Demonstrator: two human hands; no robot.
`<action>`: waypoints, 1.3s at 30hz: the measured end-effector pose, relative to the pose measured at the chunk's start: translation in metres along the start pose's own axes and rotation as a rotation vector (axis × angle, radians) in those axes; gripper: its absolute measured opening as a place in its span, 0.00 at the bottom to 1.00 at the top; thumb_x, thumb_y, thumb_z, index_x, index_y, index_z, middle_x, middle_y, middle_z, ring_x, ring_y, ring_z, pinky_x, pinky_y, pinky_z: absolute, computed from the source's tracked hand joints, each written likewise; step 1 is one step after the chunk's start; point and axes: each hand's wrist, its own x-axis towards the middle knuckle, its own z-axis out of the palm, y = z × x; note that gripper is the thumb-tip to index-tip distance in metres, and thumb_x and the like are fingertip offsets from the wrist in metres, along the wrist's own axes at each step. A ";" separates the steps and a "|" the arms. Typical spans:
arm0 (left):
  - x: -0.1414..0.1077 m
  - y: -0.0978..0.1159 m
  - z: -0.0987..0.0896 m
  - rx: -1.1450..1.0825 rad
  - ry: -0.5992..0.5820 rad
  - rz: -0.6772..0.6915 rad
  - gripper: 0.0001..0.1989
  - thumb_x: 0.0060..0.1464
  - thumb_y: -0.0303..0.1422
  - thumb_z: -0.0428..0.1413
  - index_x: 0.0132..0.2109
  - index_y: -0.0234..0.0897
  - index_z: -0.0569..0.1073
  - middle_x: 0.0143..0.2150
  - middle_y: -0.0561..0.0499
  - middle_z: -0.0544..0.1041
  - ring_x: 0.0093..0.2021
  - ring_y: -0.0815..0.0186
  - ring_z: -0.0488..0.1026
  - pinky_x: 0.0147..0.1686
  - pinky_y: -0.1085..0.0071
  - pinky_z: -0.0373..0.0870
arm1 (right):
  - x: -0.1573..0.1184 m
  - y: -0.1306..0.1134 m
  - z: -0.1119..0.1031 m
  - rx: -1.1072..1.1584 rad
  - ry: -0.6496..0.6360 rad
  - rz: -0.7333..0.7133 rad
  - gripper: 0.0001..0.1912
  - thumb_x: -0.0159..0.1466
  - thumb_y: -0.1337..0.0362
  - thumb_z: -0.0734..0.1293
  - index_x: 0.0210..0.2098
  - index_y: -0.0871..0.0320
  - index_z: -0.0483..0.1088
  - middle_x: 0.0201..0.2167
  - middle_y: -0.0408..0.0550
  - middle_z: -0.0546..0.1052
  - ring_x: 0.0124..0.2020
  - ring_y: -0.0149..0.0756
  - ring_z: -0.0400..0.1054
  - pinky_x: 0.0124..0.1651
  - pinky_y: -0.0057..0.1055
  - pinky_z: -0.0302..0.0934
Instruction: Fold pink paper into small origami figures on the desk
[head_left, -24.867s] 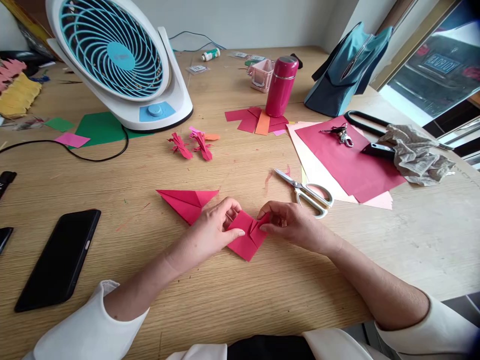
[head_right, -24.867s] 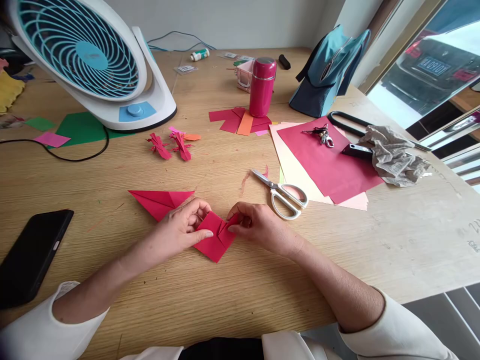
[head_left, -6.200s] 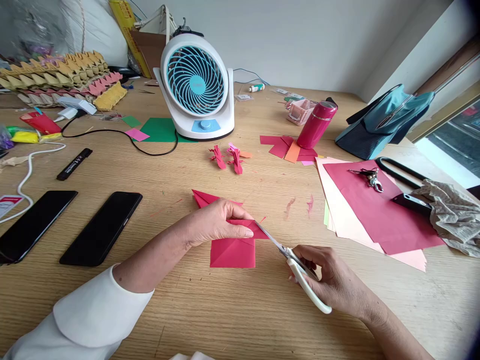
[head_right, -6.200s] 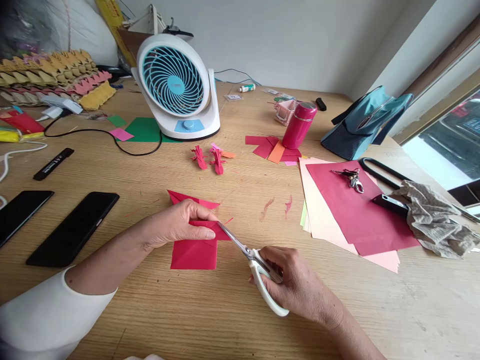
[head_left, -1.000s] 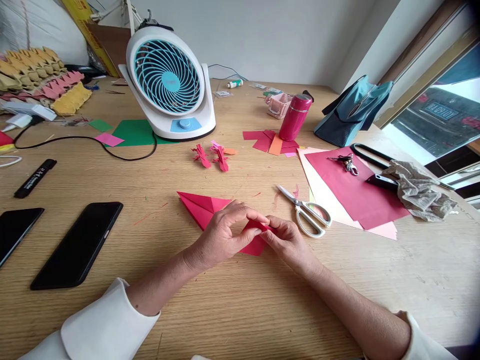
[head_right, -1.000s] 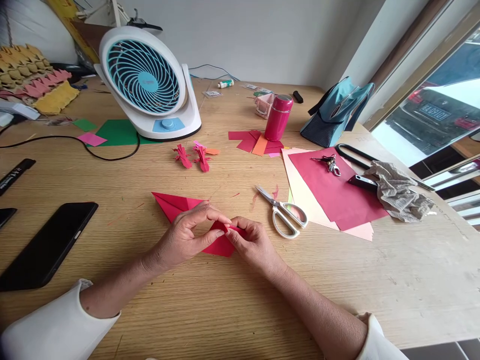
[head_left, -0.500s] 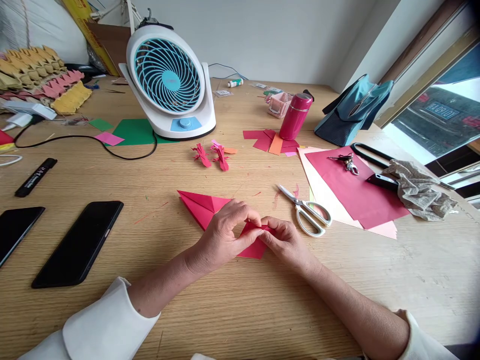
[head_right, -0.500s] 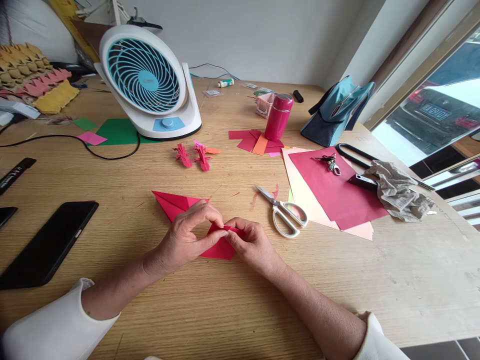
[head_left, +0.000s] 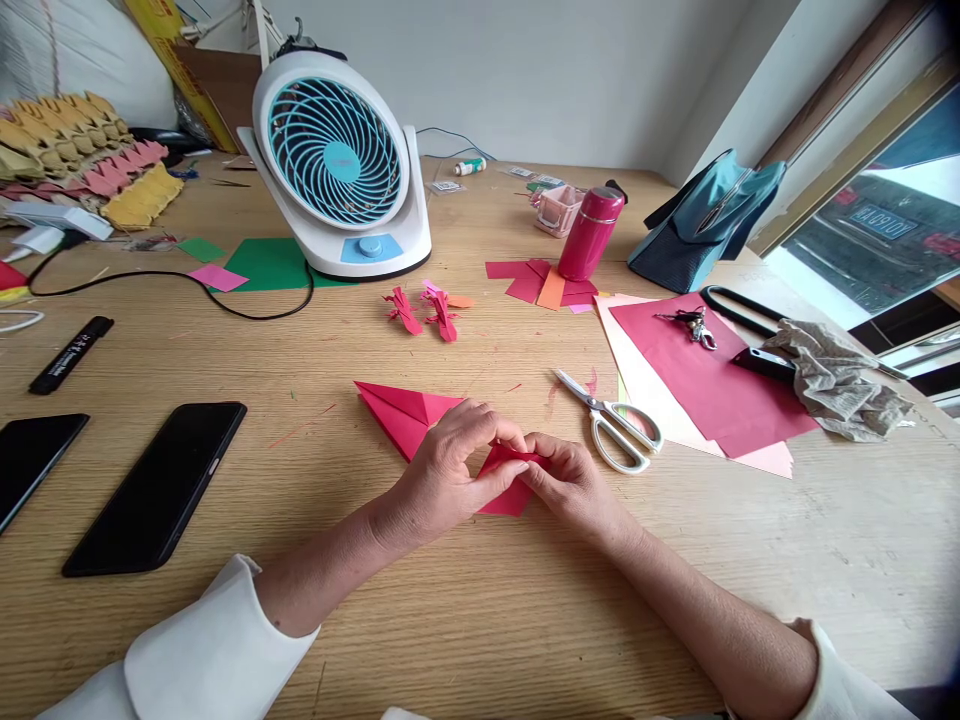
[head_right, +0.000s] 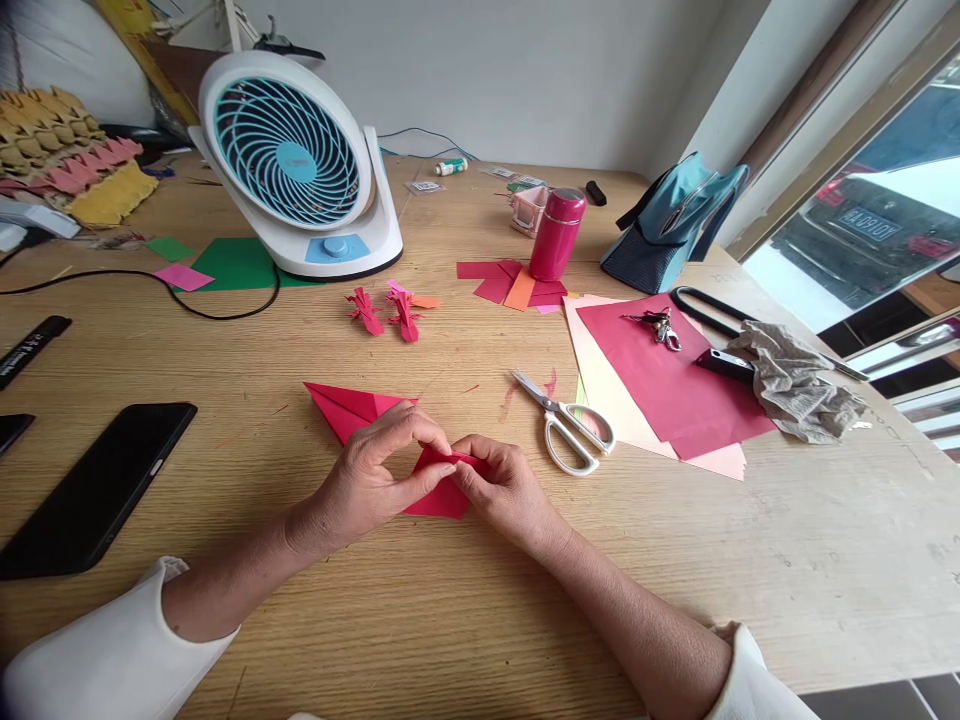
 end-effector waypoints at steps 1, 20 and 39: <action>0.000 0.000 0.000 0.002 -0.001 0.002 0.06 0.57 0.25 0.59 0.37 0.40 0.70 0.32 0.56 0.76 0.34 0.68 0.72 0.50 0.66 0.65 | 0.000 0.000 0.000 0.002 -0.004 0.001 0.21 0.63 0.45 0.68 0.34 0.59 0.74 0.28 0.44 0.73 0.29 0.33 0.64 0.32 0.28 0.59; 0.000 0.001 0.000 0.015 0.010 0.039 0.07 0.57 0.24 0.59 0.37 0.40 0.70 0.33 0.57 0.77 0.34 0.69 0.72 0.48 0.67 0.65 | 0.001 0.004 -0.001 0.016 -0.016 -0.025 0.21 0.64 0.45 0.68 0.32 0.59 0.72 0.27 0.44 0.71 0.28 0.32 0.62 0.32 0.28 0.57; 0.001 0.002 -0.002 -0.009 -0.013 0.014 0.05 0.58 0.26 0.59 0.37 0.39 0.70 0.33 0.56 0.76 0.35 0.68 0.71 0.49 0.65 0.64 | 0.000 0.003 -0.001 0.034 -0.018 -0.014 0.22 0.64 0.45 0.68 0.31 0.61 0.72 0.26 0.44 0.71 0.27 0.30 0.61 0.31 0.27 0.57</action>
